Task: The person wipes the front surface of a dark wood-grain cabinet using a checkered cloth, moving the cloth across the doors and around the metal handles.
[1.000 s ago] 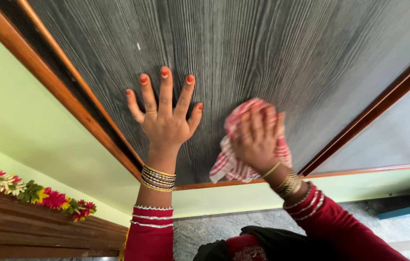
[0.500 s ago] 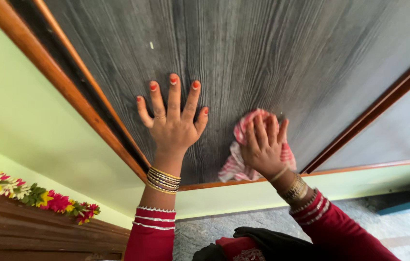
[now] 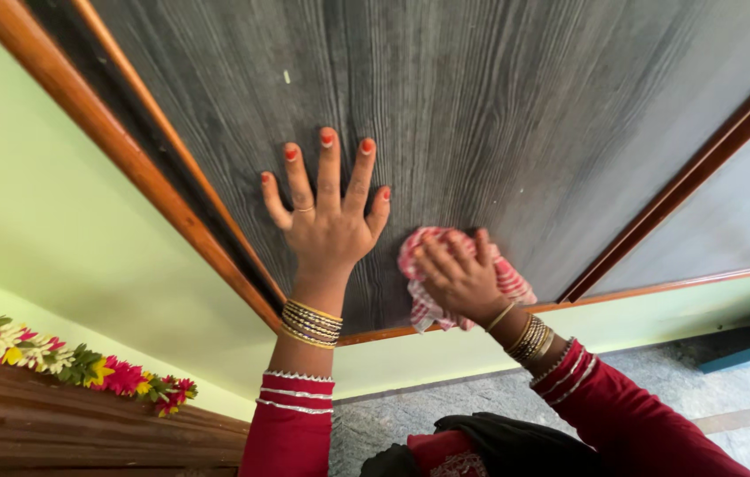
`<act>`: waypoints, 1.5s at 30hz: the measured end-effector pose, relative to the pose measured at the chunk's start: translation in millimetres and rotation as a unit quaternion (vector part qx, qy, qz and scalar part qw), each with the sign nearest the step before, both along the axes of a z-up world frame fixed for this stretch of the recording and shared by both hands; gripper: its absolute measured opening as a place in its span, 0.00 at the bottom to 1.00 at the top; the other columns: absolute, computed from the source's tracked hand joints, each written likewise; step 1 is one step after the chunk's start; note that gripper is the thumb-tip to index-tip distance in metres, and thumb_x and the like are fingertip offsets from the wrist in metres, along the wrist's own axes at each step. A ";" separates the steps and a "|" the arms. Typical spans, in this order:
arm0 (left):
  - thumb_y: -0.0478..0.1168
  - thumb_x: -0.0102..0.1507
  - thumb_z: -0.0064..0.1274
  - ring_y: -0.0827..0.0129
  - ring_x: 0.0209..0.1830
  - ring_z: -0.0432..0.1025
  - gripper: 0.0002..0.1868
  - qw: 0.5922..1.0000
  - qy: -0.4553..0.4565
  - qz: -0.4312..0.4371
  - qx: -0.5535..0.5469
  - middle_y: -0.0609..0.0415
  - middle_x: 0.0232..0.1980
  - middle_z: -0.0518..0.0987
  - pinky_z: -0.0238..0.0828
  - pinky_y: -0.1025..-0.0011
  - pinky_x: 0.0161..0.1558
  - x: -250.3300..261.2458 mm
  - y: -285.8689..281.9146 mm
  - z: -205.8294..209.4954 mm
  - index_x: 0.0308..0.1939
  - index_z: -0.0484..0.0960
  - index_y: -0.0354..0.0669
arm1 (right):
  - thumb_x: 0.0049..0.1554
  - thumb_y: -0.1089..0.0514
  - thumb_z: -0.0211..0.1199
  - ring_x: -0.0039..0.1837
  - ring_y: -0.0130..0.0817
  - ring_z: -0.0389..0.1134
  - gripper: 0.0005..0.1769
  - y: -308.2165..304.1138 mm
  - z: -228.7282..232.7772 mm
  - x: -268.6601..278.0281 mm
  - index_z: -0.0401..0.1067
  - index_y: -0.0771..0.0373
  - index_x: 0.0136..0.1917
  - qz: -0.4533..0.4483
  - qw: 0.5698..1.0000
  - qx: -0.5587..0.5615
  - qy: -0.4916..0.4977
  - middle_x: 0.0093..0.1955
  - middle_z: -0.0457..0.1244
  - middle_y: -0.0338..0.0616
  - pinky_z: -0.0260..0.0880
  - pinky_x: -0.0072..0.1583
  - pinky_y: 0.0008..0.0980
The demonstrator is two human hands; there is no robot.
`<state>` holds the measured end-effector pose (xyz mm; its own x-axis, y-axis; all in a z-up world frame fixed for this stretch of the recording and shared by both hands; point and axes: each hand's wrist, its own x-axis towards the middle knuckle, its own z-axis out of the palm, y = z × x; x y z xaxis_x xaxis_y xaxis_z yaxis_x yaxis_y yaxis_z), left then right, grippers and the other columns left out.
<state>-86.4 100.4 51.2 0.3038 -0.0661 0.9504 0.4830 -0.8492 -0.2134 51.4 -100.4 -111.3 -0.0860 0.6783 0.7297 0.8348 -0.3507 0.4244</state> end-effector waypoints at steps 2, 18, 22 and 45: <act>0.62 0.80 0.27 0.47 0.84 0.43 0.29 1.000 -0.004 0.001 0.000 0.54 0.85 0.52 0.31 0.41 0.79 -0.4 -0.3 0.0 0.84 0.55 0.66 | 0.61 0.40 0.62 0.81 0.57 0.48 0.33 3.6 5.0 4.4 0.67 0.58 0.74 -0.014 0.998 0.059 0.018 0.78 0.55 0.52 0.34 0.77 0.74; 0.62 0.79 0.27 0.48 0.84 0.44 0.29 1.000 -0.004 0.010 0.011 0.52 0.84 0.53 0.33 0.41 0.79 -1.0 7.4 -21.6 0.83 0.55 0.64 | 0.58 0.34 0.50 0.85 0.41 0.41 0.38 30.0 -82.7 -21.4 0.66 0.48 0.77 0.060 0.991 -0.117 -0.031 0.84 0.50 0.33 0.33 0.77 0.65; 0.62 0.79 0.26 0.48 0.85 0.42 0.30 1.000 -0.011 0.014 0.020 0.52 0.85 0.51 0.31 0.41 0.79 0.1 7.7 -23.5 0.84 0.54 0.63 | 0.62 0.31 0.54 0.83 0.47 0.43 0.36 -20.4 -72.1 20.6 0.68 0.51 0.76 -0.003 0.997 -0.077 -0.009 0.82 0.52 0.45 0.34 0.75 0.70; 0.78 0.67 0.13 0.50 0.87 0.38 0.52 0.967 0.047 -0.224 -0.109 0.40 0.85 0.47 0.28 0.38 0.81 40.1 -123.0 -68.6 0.83 0.49 0.46 | 0.69 0.37 0.34 0.86 0.69 0.19 0.45 -60.1 127.4 -17.6 0.35 0.73 0.84 0.101 0.925 0.086 0.357 0.87 0.28 0.67 0.16 0.81 0.66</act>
